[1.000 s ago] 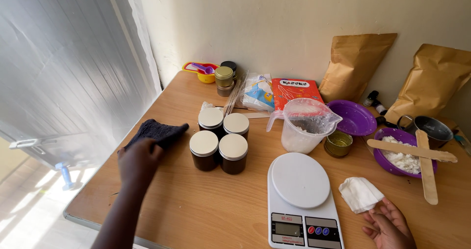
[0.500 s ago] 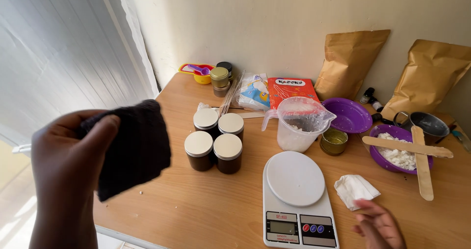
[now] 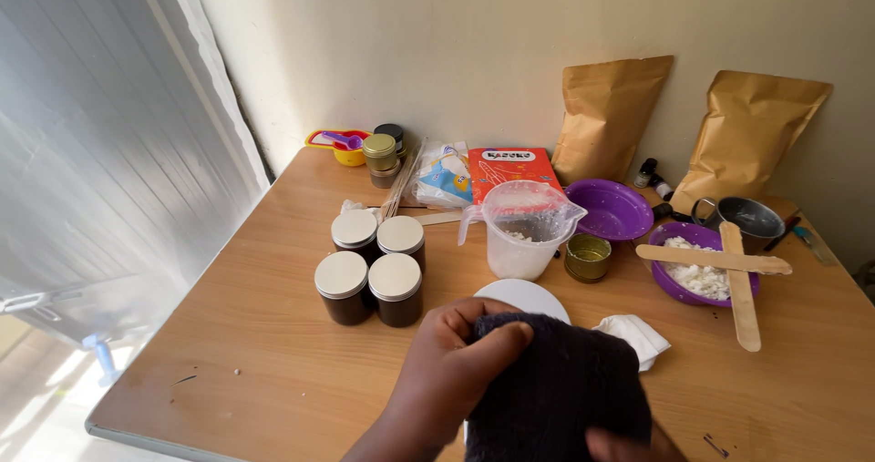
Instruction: Preparing a digital scale by cleaning it with a cloth and turning it on
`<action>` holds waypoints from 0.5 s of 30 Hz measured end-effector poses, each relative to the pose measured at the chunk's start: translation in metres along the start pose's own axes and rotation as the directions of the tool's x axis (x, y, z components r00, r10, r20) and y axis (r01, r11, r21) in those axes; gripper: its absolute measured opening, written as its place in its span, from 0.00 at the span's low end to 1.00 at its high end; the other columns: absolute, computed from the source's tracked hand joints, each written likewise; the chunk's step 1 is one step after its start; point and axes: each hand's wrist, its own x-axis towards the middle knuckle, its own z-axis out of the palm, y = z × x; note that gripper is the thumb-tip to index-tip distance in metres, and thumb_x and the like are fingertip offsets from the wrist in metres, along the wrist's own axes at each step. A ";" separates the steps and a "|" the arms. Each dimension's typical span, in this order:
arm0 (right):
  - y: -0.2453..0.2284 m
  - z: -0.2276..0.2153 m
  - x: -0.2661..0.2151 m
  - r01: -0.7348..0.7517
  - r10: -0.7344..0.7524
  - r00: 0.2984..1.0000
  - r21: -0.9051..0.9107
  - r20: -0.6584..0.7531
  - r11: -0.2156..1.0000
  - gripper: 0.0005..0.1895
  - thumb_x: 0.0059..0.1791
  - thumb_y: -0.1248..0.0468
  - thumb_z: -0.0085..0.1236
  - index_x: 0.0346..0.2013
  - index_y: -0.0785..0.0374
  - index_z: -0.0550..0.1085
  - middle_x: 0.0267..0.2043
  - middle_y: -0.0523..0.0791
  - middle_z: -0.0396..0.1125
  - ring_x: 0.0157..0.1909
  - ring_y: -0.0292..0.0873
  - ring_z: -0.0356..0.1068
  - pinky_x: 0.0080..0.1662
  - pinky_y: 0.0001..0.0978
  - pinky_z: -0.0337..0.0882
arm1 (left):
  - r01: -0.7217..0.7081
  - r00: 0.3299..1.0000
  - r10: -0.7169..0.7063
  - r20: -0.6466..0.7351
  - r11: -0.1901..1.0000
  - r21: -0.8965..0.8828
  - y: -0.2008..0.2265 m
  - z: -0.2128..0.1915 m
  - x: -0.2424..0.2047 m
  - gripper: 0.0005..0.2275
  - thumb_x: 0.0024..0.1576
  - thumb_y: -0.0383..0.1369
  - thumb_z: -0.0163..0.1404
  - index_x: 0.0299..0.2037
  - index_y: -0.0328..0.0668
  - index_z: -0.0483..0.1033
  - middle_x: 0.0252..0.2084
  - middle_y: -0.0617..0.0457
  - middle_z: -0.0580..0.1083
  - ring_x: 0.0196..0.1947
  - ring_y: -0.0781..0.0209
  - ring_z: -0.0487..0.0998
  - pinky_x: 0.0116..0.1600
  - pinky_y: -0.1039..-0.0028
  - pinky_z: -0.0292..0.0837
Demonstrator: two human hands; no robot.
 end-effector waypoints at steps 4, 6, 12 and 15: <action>-0.017 -0.094 0.101 0.271 -0.295 0.955 -0.382 -0.006 0.884 0.28 0.39 0.75 0.52 0.55 0.66 0.70 0.58 0.58 0.62 0.59 0.55 0.60 0.60 0.45 0.57 | -0.278 0.957 0.290 0.029 0.877 0.393 -0.035 -0.028 0.030 0.16 0.47 0.37 0.55 0.46 0.46 0.73 0.41 0.59 0.75 0.40 0.70 0.74 0.42 0.78 0.69; -0.012 -0.122 0.120 0.706 -0.558 0.703 -0.527 0.441 0.473 0.31 0.35 0.71 0.63 0.53 0.60 0.71 0.64 0.51 0.59 0.66 0.45 0.58 0.64 0.36 0.55 | -0.320 0.918 0.397 0.002 0.737 0.596 -0.069 -0.055 0.049 0.25 0.44 0.44 0.56 0.53 0.55 0.68 0.53 0.63 0.74 0.52 0.69 0.76 0.51 0.73 0.71; -0.035 -0.052 0.142 0.412 -0.340 0.881 -0.887 0.330 0.207 0.10 0.38 0.65 0.49 0.31 0.51 0.76 0.27 0.39 0.76 0.28 0.38 0.71 0.34 0.29 0.66 | -0.510 0.806 0.437 0.398 0.172 0.843 -0.200 -0.119 0.111 0.57 0.29 0.53 0.70 0.66 0.39 0.46 0.67 0.48 0.55 0.65 0.50 0.56 0.65 0.62 0.49; 0.002 -0.054 0.168 0.758 -0.208 0.622 -0.647 0.755 -0.079 0.43 0.26 0.77 0.48 0.56 0.53 0.69 0.59 0.44 0.64 0.59 0.46 0.62 0.60 0.37 0.57 | -0.286 0.878 0.450 0.165 0.215 0.934 -0.221 -0.118 0.120 0.30 0.50 0.34 0.35 0.67 0.58 0.48 0.70 0.66 0.53 0.67 0.69 0.56 0.61 0.67 0.55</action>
